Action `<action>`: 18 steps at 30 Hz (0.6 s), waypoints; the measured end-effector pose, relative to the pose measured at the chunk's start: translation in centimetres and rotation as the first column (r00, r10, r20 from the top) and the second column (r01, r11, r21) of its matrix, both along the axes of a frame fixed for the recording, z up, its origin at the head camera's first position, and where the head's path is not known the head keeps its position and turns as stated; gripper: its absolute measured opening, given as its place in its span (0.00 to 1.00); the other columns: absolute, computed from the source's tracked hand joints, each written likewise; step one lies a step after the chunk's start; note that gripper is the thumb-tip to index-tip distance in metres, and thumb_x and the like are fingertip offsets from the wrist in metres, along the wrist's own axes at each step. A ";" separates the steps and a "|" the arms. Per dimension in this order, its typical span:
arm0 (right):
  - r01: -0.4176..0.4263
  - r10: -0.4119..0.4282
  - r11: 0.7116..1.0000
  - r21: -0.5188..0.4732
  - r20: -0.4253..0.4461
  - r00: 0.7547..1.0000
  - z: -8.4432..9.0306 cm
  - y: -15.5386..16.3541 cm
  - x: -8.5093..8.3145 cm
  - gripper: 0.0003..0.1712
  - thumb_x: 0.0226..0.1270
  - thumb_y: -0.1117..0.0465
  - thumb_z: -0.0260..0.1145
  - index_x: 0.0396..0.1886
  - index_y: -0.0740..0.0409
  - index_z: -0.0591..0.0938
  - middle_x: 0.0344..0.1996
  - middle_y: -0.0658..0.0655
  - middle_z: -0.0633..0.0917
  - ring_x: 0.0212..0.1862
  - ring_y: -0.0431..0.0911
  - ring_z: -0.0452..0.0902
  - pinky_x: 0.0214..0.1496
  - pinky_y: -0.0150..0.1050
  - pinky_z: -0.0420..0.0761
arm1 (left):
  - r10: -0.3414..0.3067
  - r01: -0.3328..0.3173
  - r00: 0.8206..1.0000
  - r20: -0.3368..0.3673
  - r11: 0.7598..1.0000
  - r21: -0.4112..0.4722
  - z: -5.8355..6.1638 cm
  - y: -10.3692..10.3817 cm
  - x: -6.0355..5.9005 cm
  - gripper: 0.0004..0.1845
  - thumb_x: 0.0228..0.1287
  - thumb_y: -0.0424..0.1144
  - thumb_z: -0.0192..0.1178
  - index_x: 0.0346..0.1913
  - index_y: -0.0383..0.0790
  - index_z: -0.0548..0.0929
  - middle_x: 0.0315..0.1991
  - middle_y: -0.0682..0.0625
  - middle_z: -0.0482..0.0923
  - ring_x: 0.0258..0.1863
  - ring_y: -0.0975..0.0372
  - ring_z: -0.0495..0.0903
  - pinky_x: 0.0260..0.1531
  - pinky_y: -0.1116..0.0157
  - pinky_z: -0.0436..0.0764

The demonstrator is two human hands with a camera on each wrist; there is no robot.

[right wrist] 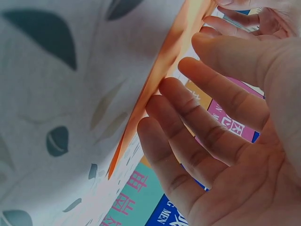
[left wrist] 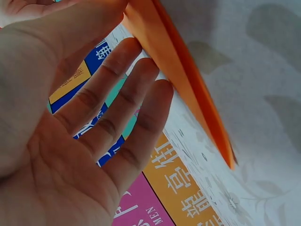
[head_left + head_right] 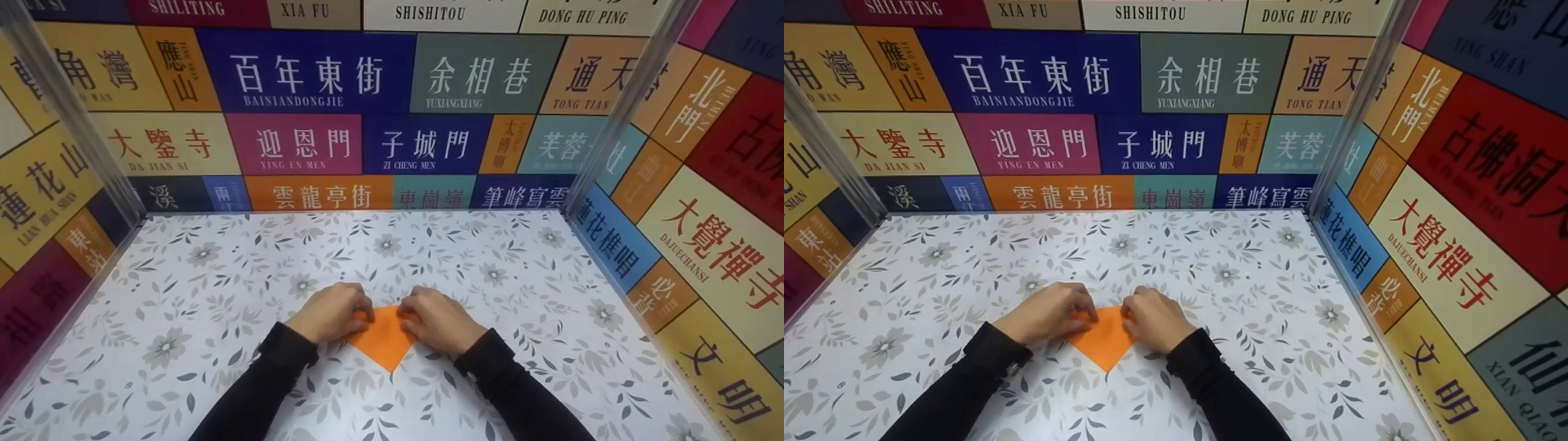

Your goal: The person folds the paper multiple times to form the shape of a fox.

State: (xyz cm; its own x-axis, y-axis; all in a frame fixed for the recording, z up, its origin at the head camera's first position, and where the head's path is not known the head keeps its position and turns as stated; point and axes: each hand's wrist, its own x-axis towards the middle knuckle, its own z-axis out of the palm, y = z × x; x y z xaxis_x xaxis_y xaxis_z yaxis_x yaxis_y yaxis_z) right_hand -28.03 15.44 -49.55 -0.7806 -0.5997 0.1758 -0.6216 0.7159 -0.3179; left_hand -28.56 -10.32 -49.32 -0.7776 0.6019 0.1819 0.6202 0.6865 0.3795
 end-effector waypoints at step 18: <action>-0.076 0.076 0.997 -0.030 -0.004 0.997 1.0 -0.8 1.2 0.07 0.59 0.59 0.76 0.37 0.49 0.89 0.35 0.46 0.82 0.36 0.41 0.78 0.39 0.36 0.81 | 0.031 -0.029 0.999 0.042 0.999 -0.044 0.2 0.3 0.4 0.10 0.52 0.47 0.78 0.38 0.56 0.91 0.40 0.57 0.81 0.40 0.63 0.79 0.44 0.60 0.80</action>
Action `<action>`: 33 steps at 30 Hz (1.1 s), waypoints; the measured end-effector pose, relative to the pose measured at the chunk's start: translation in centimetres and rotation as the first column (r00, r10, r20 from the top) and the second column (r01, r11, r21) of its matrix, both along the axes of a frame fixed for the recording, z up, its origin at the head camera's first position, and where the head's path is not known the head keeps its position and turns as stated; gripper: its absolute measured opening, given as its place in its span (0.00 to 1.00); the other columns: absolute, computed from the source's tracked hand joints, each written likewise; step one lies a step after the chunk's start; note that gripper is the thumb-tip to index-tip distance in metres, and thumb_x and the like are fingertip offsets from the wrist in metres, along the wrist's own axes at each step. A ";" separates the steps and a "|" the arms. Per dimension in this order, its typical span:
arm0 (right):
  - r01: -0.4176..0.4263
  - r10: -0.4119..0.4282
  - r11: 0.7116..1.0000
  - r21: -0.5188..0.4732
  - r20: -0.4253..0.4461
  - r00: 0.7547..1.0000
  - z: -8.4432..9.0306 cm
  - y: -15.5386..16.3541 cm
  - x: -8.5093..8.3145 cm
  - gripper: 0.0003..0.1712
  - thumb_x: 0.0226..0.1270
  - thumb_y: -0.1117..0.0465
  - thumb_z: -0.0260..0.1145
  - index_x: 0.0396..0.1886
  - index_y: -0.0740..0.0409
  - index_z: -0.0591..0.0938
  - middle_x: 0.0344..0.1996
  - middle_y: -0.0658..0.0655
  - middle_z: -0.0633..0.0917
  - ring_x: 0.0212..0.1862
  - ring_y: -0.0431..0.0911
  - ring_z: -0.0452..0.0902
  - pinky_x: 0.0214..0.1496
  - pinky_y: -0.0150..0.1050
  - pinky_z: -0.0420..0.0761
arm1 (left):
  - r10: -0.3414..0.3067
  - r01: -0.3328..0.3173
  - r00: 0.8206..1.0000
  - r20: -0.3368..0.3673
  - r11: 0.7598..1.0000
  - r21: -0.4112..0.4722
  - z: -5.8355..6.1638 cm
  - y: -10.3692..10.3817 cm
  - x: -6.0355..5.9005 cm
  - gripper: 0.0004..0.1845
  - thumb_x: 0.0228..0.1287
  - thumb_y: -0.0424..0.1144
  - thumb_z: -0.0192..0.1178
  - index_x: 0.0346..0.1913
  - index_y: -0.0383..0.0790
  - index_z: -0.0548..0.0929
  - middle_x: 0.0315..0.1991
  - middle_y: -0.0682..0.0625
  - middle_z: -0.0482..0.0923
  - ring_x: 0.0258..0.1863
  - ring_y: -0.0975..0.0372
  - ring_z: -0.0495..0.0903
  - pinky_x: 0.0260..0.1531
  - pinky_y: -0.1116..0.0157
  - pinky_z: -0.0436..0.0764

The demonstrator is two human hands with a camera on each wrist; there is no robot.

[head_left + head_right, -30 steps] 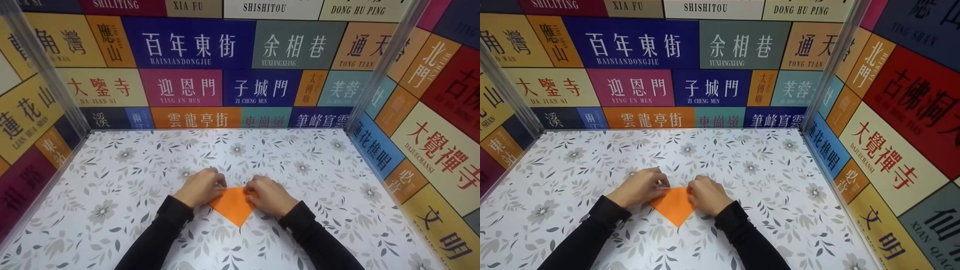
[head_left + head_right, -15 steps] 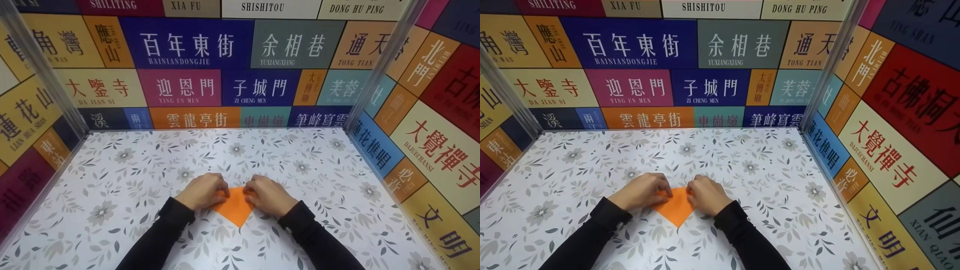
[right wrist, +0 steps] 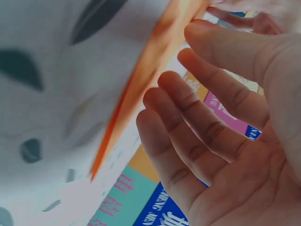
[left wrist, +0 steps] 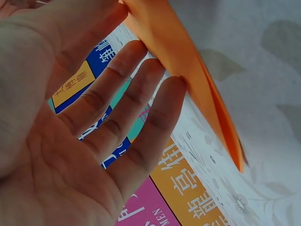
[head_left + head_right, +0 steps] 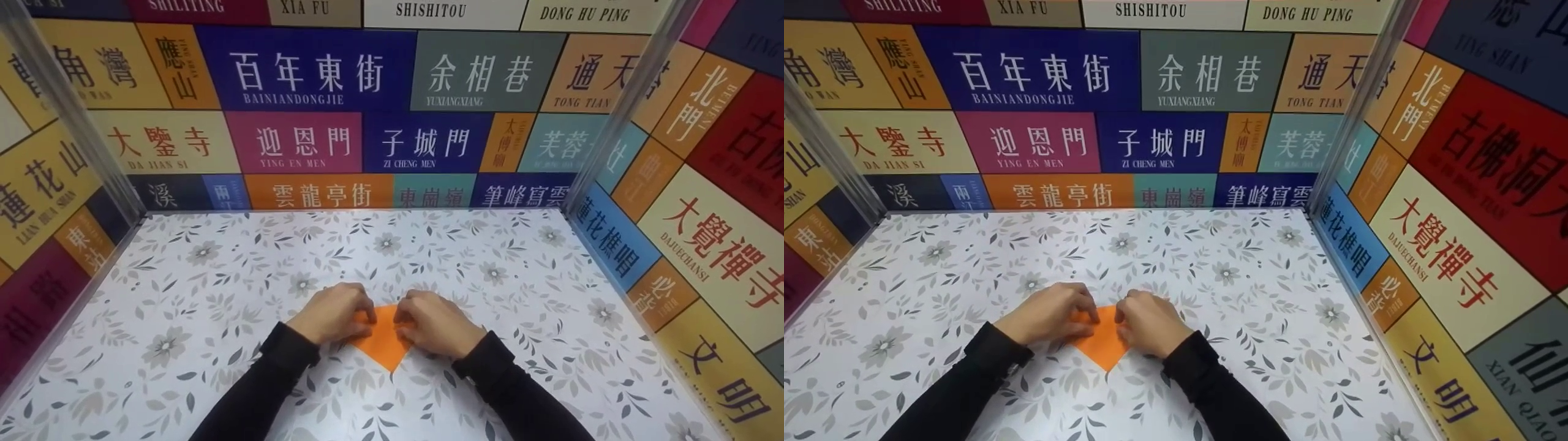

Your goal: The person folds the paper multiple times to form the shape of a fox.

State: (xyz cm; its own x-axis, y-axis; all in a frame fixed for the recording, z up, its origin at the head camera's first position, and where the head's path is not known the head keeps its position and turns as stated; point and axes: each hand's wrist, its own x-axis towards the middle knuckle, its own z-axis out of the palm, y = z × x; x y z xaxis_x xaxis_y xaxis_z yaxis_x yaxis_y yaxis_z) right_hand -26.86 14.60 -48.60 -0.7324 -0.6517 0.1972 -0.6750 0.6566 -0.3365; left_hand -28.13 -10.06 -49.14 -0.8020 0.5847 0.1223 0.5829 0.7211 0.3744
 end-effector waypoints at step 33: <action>-0.163 0.163 0.981 0.103 0.010 0.987 1.0 -1.8 3.5 0.09 0.46 0.58 0.79 0.30 0.47 0.88 0.27 0.44 0.80 0.25 0.35 0.72 0.25 0.29 0.73 | 0.031 -0.031 0.998 0.047 1.000 -0.001 0.2 0.2 0.1 0.10 0.53 0.45 0.78 0.38 0.56 0.91 0.41 0.60 0.81 0.43 0.63 0.80 0.47 0.59 0.80</action>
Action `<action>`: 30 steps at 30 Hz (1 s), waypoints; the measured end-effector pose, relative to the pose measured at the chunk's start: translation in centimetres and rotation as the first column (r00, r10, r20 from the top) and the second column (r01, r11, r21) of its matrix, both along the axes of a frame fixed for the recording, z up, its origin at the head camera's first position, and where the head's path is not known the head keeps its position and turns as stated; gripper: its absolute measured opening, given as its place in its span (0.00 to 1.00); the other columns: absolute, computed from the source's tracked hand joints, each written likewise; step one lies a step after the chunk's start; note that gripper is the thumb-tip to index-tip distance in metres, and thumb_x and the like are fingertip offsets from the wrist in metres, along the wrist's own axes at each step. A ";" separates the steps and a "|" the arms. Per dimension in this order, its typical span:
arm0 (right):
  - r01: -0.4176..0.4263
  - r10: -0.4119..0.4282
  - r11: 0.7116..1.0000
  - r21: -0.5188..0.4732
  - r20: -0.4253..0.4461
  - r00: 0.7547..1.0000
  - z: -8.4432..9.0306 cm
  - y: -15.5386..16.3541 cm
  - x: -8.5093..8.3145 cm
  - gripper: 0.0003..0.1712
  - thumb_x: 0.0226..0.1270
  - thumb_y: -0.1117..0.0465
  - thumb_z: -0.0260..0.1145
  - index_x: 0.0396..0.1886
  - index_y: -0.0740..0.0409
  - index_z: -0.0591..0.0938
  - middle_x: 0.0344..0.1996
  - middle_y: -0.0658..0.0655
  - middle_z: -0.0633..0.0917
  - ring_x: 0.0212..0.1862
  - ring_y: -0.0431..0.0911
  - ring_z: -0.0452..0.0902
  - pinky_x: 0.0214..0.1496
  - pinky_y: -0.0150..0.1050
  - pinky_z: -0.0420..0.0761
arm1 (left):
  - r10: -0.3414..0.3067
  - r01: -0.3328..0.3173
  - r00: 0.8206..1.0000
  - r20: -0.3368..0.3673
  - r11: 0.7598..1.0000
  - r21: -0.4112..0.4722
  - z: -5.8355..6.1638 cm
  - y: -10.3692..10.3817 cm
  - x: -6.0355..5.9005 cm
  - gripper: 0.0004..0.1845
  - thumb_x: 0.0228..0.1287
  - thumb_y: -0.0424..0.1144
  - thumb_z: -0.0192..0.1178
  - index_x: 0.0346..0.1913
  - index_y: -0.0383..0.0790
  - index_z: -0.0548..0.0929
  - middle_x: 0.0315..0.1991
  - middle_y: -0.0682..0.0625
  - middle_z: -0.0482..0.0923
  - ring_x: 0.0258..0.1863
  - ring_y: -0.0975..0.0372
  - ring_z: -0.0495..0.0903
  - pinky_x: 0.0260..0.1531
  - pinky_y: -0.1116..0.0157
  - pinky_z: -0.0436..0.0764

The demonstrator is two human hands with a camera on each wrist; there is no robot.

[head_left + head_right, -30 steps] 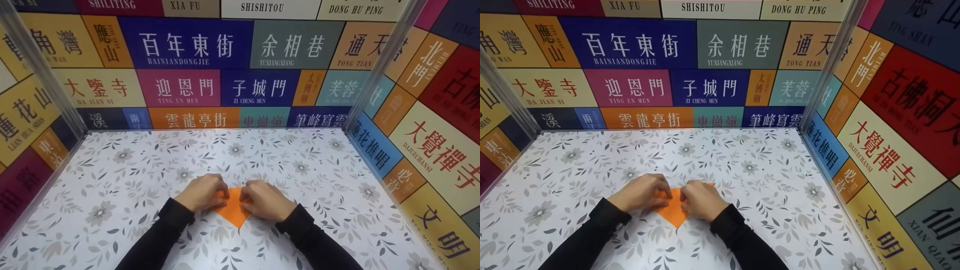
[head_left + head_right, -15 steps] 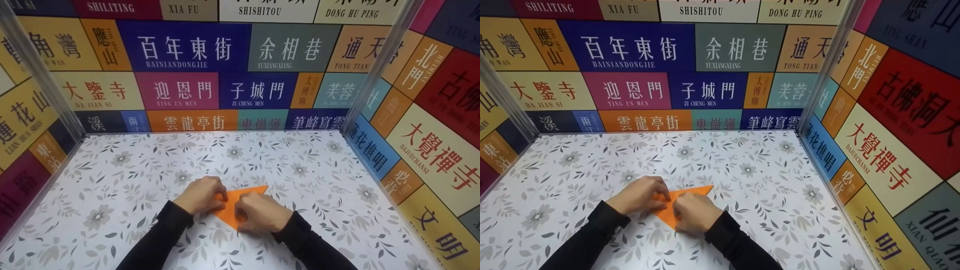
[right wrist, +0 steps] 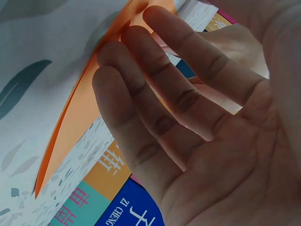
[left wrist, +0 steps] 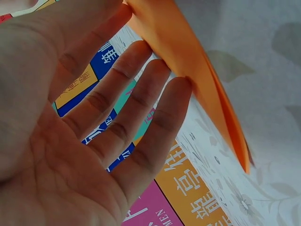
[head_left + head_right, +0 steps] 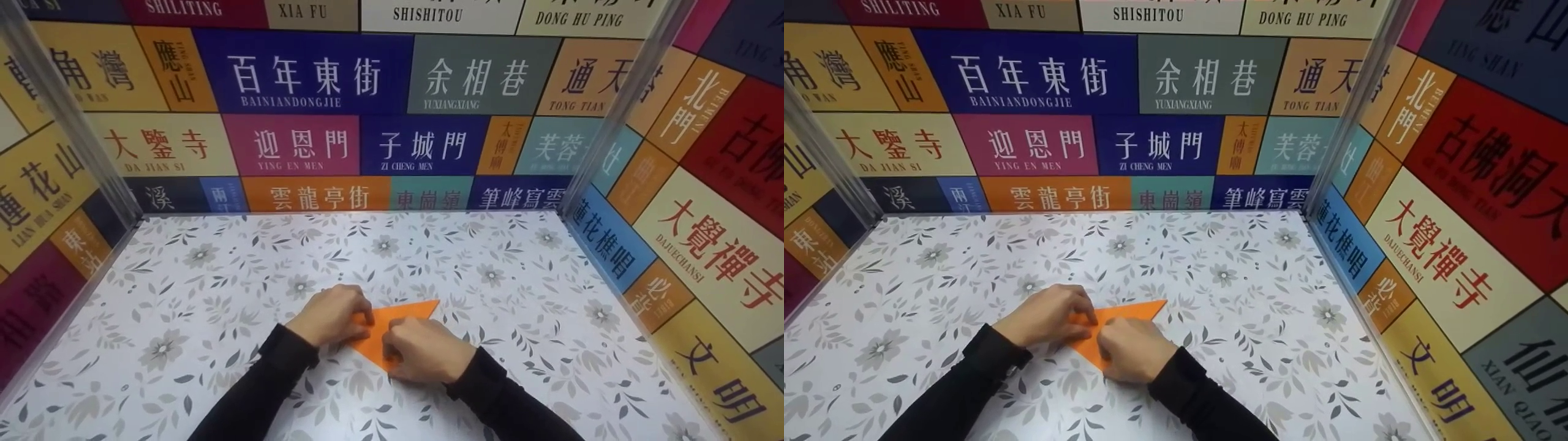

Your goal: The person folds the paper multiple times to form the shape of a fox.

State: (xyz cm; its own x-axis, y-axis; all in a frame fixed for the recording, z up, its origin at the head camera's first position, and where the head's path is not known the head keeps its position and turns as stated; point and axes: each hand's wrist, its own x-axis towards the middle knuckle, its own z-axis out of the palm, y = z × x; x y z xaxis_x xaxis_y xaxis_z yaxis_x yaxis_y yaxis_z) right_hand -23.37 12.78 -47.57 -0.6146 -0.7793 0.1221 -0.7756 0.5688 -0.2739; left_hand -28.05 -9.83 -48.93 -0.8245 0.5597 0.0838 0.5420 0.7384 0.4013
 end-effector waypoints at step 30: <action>0.015 -0.014 1.000 0.012 -0.061 0.998 -0.1 -0.1 0.4 0.08 0.45 0.61 0.77 0.26 0.46 0.87 0.24 0.43 0.80 0.24 0.36 0.71 0.26 0.31 0.74 | 0.003 -0.003 1.000 0.010 1.000 0.009 0.0 0.1 -0.2 0.10 0.52 0.46 0.78 0.38 0.57 0.91 0.41 0.60 0.81 0.43 0.63 0.80 0.47 0.59 0.80</action>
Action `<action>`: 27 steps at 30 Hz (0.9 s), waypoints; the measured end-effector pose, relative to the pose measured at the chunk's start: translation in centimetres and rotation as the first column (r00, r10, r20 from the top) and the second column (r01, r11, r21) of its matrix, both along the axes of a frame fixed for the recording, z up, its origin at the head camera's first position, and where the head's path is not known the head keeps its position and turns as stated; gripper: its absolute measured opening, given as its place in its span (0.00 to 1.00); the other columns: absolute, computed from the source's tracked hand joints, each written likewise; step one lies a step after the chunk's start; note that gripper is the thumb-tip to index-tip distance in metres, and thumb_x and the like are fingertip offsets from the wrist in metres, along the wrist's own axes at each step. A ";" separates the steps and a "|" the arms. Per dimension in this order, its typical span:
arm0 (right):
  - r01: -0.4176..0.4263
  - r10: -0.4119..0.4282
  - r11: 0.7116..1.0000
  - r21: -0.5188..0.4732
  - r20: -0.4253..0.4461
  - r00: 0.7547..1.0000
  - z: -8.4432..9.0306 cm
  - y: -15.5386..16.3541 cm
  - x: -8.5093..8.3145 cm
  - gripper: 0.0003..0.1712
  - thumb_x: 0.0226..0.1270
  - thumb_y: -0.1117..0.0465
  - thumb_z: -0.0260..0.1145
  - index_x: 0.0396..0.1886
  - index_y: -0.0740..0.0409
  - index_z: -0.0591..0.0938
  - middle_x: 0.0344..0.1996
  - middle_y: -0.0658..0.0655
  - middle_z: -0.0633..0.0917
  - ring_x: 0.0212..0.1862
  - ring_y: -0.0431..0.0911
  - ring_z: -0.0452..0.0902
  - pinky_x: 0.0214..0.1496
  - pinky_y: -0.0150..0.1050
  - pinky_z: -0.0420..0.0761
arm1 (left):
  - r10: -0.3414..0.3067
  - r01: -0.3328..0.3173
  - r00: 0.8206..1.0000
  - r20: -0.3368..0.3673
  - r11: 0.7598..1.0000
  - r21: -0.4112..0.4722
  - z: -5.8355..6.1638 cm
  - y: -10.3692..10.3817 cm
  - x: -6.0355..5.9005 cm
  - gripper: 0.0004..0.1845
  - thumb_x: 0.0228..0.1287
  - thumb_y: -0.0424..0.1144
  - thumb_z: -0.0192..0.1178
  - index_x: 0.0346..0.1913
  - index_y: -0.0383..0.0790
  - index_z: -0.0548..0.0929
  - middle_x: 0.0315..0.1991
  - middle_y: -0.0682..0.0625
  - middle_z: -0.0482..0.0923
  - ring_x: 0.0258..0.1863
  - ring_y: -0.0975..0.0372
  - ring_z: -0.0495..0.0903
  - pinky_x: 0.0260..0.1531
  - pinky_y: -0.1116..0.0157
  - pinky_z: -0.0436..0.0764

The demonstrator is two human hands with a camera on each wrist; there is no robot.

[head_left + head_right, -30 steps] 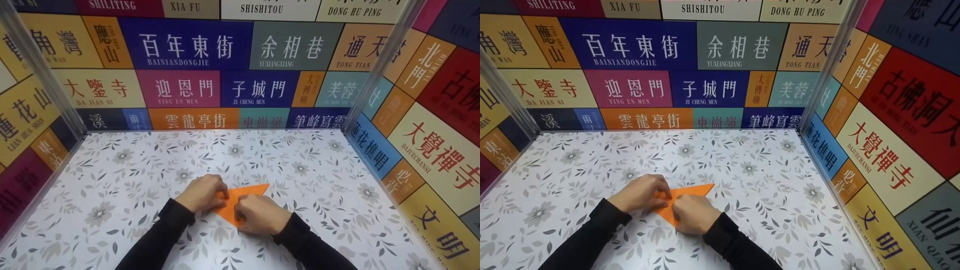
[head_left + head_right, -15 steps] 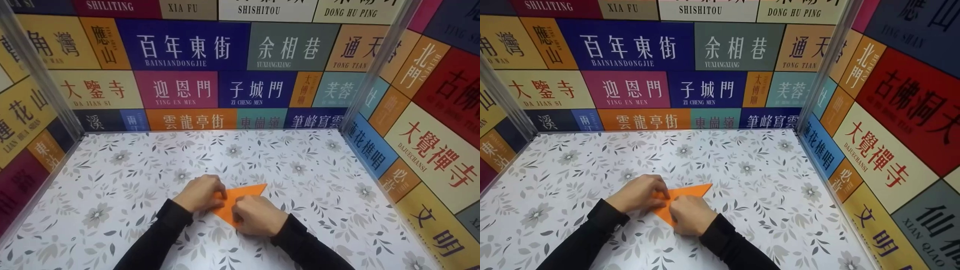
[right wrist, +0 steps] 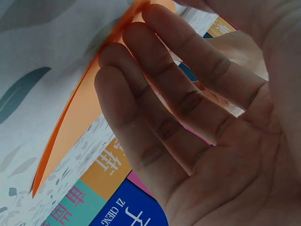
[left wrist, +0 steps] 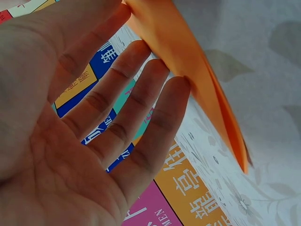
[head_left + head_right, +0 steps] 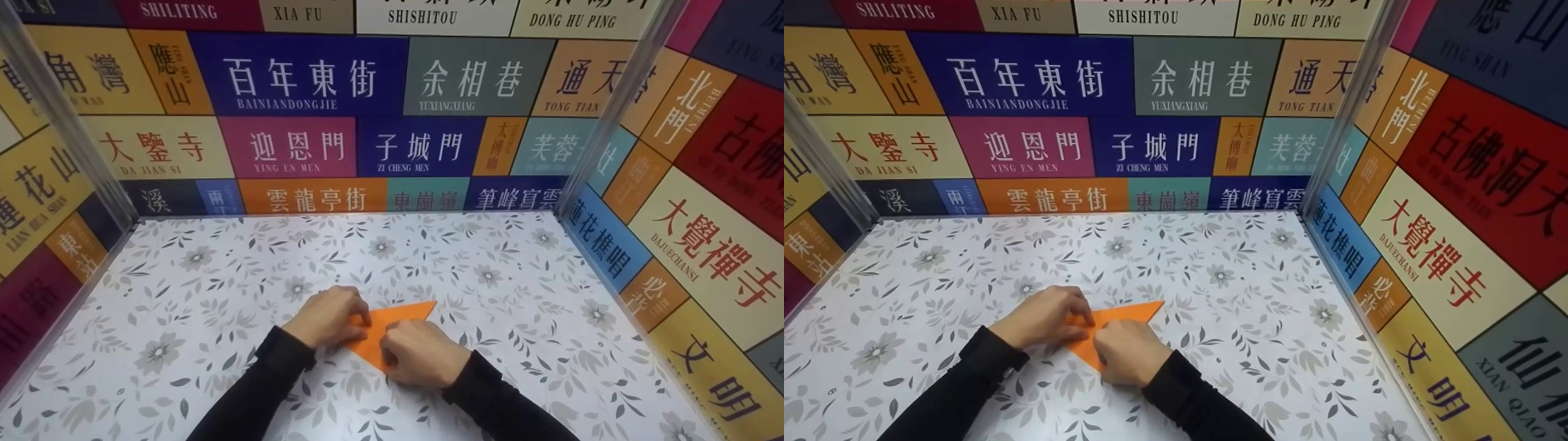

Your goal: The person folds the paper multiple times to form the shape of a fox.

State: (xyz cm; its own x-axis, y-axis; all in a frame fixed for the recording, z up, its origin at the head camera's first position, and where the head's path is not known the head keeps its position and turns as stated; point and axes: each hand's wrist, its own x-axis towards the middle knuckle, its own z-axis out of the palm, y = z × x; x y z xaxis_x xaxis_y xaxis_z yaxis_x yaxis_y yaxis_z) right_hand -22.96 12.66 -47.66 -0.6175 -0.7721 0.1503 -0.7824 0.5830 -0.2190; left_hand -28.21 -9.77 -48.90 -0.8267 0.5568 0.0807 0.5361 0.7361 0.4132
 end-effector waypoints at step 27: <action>-0.001 0.001 1.000 0.031 -0.020 1.000 -0.2 -0.4 0.1 0.08 0.45 0.60 0.75 0.24 0.44 0.84 0.23 0.40 0.74 0.22 0.38 0.69 0.23 0.34 0.71 | 0.007 -0.007 1.000 -0.013 1.000 -0.020 0.0 0.0 0.0 0.09 0.52 0.46 0.78 0.38 0.58 0.91 0.41 0.60 0.82 0.43 0.63 0.81 0.46 0.59 0.81</action>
State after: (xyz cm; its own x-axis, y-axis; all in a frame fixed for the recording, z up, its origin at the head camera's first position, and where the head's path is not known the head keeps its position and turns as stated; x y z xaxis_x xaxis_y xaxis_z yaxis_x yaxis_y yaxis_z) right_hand -22.86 12.31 -47.91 -0.6138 -0.7771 0.1389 -0.7870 0.5885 -0.1853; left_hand -28.24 -9.82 -48.88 -0.8295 0.5527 0.0802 0.5362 0.7479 0.3913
